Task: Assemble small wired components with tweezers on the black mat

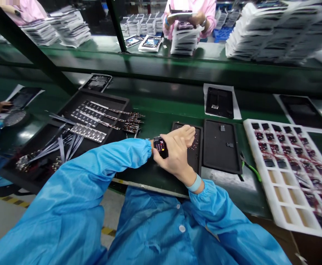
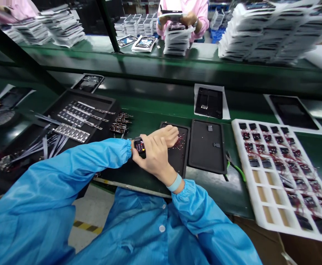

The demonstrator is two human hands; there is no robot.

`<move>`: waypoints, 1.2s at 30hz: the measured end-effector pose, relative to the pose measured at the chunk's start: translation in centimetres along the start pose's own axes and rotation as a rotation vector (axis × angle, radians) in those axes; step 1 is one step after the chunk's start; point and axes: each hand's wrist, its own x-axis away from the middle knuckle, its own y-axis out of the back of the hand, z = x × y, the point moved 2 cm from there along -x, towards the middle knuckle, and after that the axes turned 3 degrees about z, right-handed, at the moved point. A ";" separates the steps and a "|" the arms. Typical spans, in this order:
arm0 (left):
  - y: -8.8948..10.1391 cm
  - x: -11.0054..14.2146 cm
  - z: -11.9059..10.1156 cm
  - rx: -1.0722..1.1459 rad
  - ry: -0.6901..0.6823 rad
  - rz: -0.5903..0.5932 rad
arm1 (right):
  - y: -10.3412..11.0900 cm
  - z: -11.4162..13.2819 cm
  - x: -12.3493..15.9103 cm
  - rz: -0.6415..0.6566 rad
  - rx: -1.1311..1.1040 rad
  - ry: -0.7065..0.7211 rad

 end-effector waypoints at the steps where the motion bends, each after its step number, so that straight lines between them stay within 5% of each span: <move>1: 0.1 0.0 0.0 -0.007 -0.002 -0.002 | 0.0 0.0 0.0 0.008 -0.018 -0.003; 8: 0.2 0.3 0.2 -0.043 -0.027 0.043 | -0.2 0.2 -0.1 0.014 -0.018 -0.001; 13: -0.7 1.4 1.3 0.095 0.072 0.028 | 1.0 -0.2 -0.7 -0.020 -0.087 0.020; 16: -0.3 4.9 3.6 0.148 0.153 0.041 | 3.5 -2.3 -1.1 -0.119 -0.116 -0.063; 20: 2.2 12.7 5.5 0.122 0.292 0.142 | 7.8 -7.9 -0.7 -0.241 -0.132 -0.286; 23: 3.4 17.4 3.4 0.223 0.313 0.207 | 9.9 -12.7 0.4 -0.135 -0.112 -0.423; 26: 2.6 19.4 -0.5 0.320 0.292 0.271 | 10.6 -15.6 1.5 -0.028 -0.080 -0.509; 30: -0.1 19.1 -4.1 0.383 0.263 0.329 | 9.8 -15.8 2.2 0.122 -0.107 -0.511; 36: -1.1 19.5 -4.5 0.394 0.243 0.383 | 7.1 -14.3 2.3 0.369 -0.133 -0.420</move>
